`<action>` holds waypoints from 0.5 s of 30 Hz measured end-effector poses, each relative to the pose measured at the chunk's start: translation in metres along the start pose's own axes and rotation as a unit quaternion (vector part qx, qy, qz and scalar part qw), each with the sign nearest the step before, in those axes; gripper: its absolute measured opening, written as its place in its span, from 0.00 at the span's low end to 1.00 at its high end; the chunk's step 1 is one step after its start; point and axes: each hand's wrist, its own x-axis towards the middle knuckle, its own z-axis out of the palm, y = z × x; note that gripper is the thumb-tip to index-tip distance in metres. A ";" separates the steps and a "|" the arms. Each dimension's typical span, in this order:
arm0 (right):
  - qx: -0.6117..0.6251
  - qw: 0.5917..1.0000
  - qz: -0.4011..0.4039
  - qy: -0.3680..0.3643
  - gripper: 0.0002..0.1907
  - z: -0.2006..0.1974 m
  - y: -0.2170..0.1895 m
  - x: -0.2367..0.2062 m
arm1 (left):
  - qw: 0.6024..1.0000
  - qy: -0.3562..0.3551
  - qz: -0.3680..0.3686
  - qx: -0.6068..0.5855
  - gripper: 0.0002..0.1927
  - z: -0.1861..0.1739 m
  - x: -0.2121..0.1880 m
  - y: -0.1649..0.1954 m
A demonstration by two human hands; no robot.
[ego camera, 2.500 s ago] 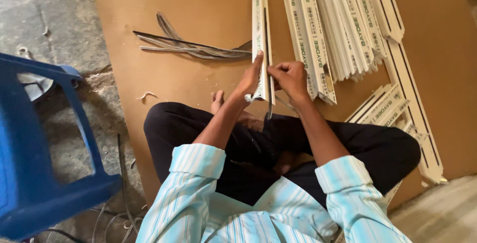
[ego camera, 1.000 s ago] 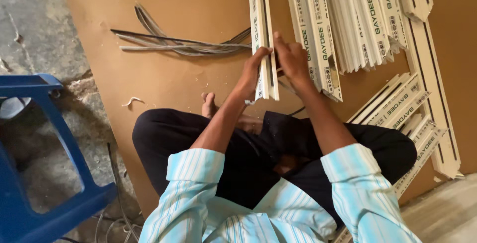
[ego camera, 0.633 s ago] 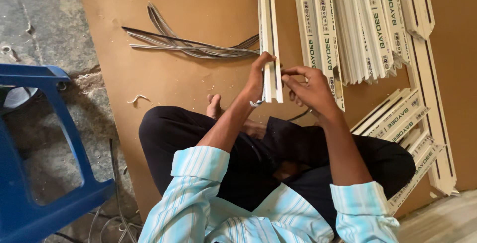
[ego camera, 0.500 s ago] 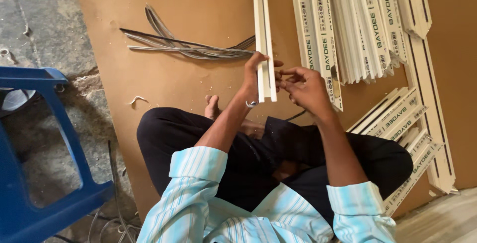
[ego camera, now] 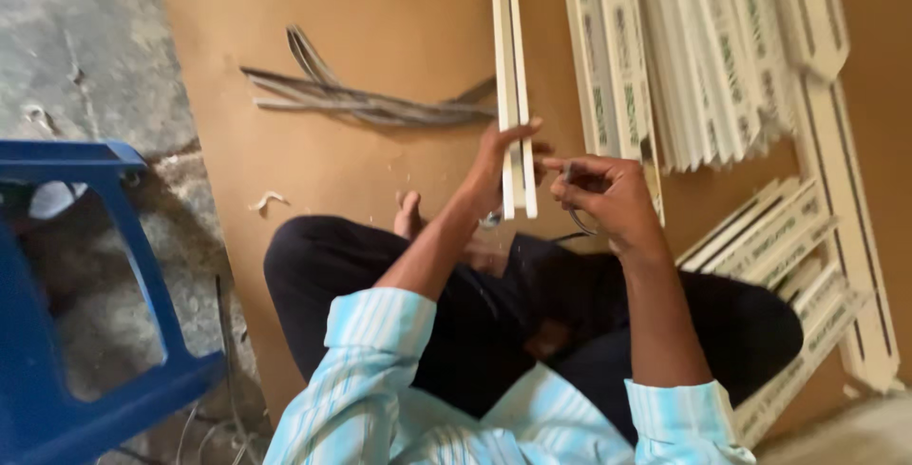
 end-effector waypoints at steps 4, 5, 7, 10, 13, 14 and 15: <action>0.087 0.993 0.070 0.040 0.13 0.013 0.031 -0.047 | 0.999 -0.029 0.026 0.009 0.35 -0.015 0.006 -0.008; 0.105 0.989 0.094 0.053 0.12 0.018 0.034 -0.061 | 0.998 -0.046 0.025 -0.020 0.35 -0.020 0.009 -0.012; 0.142 0.977 0.138 0.075 0.12 0.029 0.030 -0.083 | 0.994 -0.079 0.029 -0.075 0.35 -0.026 0.013 -0.017; 0.144 0.984 0.107 0.016 0.12 0.049 0.006 -0.106 | 0.983 -0.135 -0.014 -0.126 0.36 -0.023 0.017 -0.021; -0.016 0.996 0.031 -0.083 0.12 0.063 -0.023 -0.098 | 0.980 -0.137 0.028 -0.142 0.33 -0.011 0.019 -0.022; -0.033 0.997 0.012 -0.068 0.12 0.063 -0.028 -0.090 | 0.973 -0.171 0.036 -0.150 0.34 -0.009 0.024 -0.019; -0.044 0.998 0.017 -0.047 0.12 0.064 -0.031 -0.086 | 0.966 -0.197 0.021 -0.167 0.35 -0.007 0.027 -0.021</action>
